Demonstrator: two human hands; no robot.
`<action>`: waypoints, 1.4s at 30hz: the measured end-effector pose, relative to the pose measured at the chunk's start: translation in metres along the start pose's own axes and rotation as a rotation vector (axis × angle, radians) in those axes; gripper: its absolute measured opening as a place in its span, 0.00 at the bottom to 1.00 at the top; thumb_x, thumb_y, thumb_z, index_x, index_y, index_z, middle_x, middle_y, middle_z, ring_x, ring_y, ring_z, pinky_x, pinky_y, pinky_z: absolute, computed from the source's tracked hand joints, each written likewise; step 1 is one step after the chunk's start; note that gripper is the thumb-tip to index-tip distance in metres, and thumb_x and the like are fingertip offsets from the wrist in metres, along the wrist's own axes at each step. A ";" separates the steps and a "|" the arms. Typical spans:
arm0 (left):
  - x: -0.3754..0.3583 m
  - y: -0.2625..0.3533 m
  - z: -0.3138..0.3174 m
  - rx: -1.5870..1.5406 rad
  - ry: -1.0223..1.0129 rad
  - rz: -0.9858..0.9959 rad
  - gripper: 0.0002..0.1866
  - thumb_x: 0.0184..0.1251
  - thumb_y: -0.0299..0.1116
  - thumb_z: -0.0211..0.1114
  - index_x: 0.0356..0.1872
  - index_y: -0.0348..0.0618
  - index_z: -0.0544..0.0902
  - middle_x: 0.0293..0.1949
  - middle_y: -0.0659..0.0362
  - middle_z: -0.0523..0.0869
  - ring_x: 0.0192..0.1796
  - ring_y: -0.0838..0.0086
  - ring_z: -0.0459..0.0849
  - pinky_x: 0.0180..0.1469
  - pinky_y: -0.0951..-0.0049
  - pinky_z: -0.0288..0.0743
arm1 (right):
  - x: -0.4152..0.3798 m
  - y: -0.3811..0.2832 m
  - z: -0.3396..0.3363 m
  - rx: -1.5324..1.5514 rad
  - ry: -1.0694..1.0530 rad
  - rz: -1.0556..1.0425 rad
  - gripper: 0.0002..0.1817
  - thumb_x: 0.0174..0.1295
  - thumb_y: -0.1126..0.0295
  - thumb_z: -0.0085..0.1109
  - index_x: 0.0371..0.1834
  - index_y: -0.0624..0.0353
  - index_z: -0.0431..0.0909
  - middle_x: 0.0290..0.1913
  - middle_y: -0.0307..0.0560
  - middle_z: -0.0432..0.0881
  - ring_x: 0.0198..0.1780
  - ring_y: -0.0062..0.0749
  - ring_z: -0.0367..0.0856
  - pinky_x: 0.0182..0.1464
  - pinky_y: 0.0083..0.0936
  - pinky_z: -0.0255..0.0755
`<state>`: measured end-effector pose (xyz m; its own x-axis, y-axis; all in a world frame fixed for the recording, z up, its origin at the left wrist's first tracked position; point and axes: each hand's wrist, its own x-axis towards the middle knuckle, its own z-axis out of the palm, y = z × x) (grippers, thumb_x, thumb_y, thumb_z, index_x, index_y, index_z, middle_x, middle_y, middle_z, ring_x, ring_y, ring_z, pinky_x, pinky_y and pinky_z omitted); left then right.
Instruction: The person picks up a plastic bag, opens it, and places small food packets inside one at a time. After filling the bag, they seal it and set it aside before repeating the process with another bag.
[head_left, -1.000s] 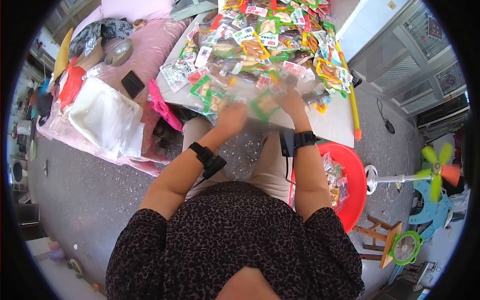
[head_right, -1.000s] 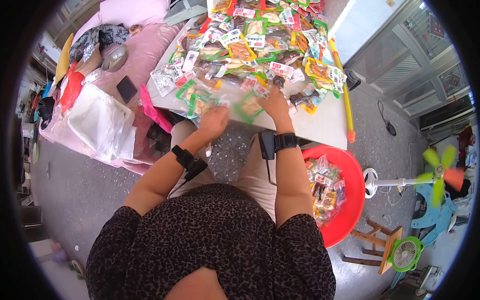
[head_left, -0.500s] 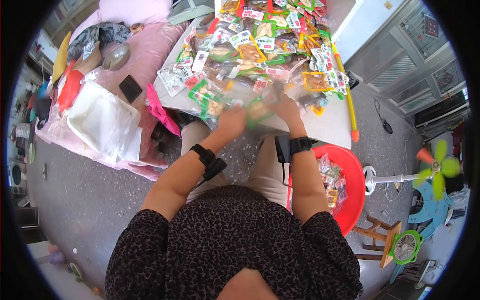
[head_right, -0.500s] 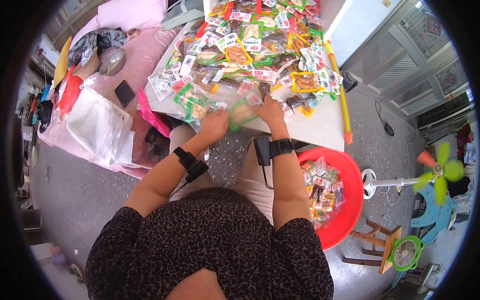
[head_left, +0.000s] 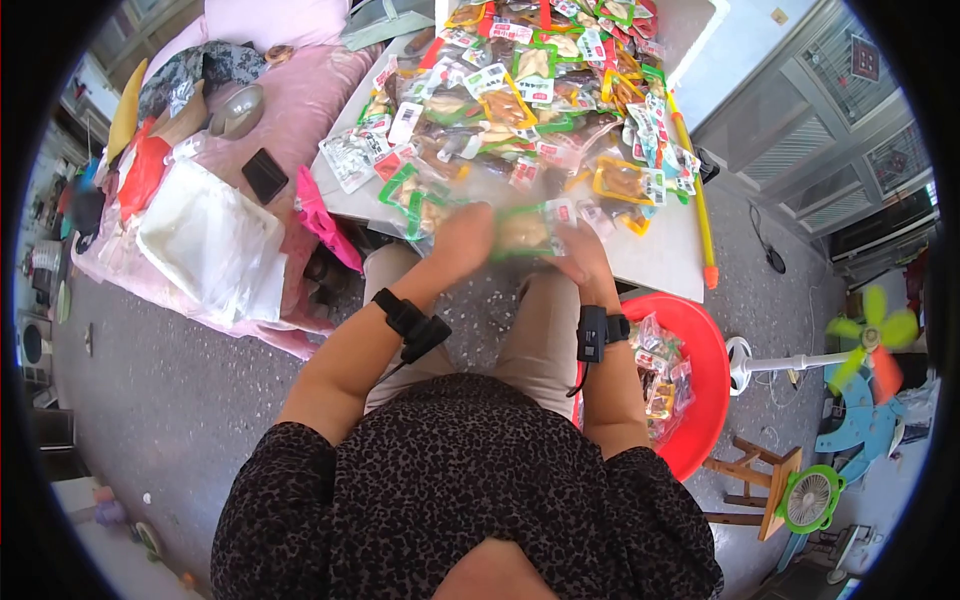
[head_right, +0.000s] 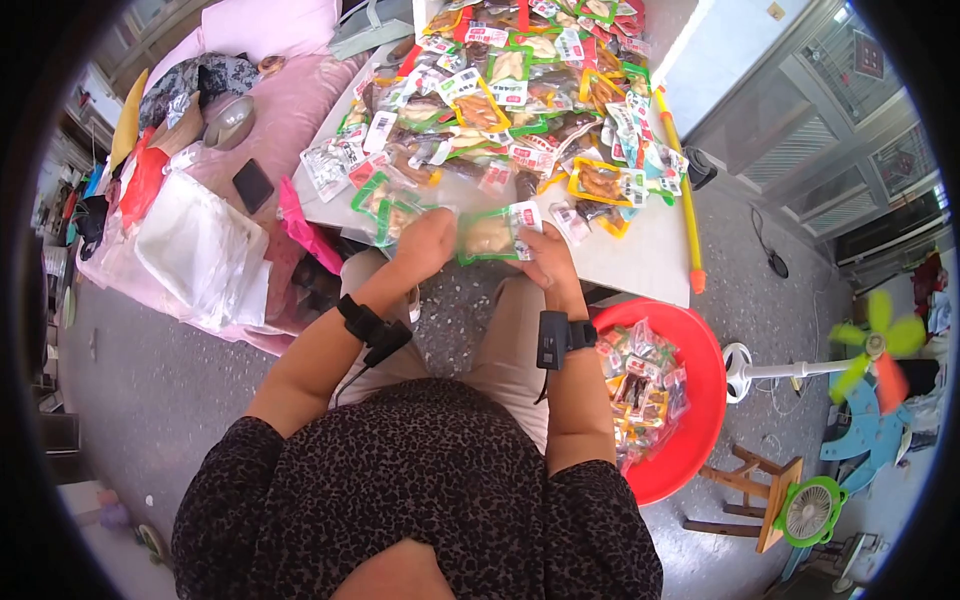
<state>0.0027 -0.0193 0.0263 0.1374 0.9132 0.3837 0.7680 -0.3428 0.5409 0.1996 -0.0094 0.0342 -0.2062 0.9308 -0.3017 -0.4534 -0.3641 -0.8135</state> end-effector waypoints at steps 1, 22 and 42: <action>0.004 -0.001 -0.004 -0.066 0.025 -0.017 0.05 0.54 0.29 0.49 0.27 0.39 0.70 0.27 0.50 0.76 0.32 0.57 0.75 0.32 0.62 0.67 | -0.004 0.001 -0.004 0.093 -0.015 -0.029 0.11 0.53 0.75 0.47 0.41 0.60 0.69 0.36 0.46 0.76 0.35 0.33 0.77 0.32 0.34 0.74; 0.004 0.052 -0.053 -0.027 -0.030 0.129 0.07 0.52 0.32 0.49 0.28 0.39 0.71 0.27 0.49 0.75 0.31 0.54 0.74 0.32 0.58 0.66 | -0.031 0.006 0.074 0.376 -0.050 -0.093 0.12 0.57 0.75 0.39 0.44 0.63 0.64 0.42 0.49 0.72 0.42 0.37 0.73 0.45 0.38 0.68; -0.016 0.053 -0.037 -0.072 -0.082 0.173 0.06 0.53 0.32 0.48 0.24 0.41 0.69 0.24 0.51 0.73 0.30 0.54 0.73 0.30 0.57 0.64 | -0.015 0.036 0.075 0.009 -0.027 -0.124 0.06 0.55 0.72 0.43 0.31 0.63 0.69 0.25 0.44 0.73 0.29 0.28 0.74 0.28 0.23 0.69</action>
<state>0.0184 -0.0604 0.0763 0.3159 0.8532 0.4151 0.6820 -0.5084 0.5258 0.1215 -0.0384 0.0465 -0.1709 0.9676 -0.1856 -0.4846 -0.2466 -0.8393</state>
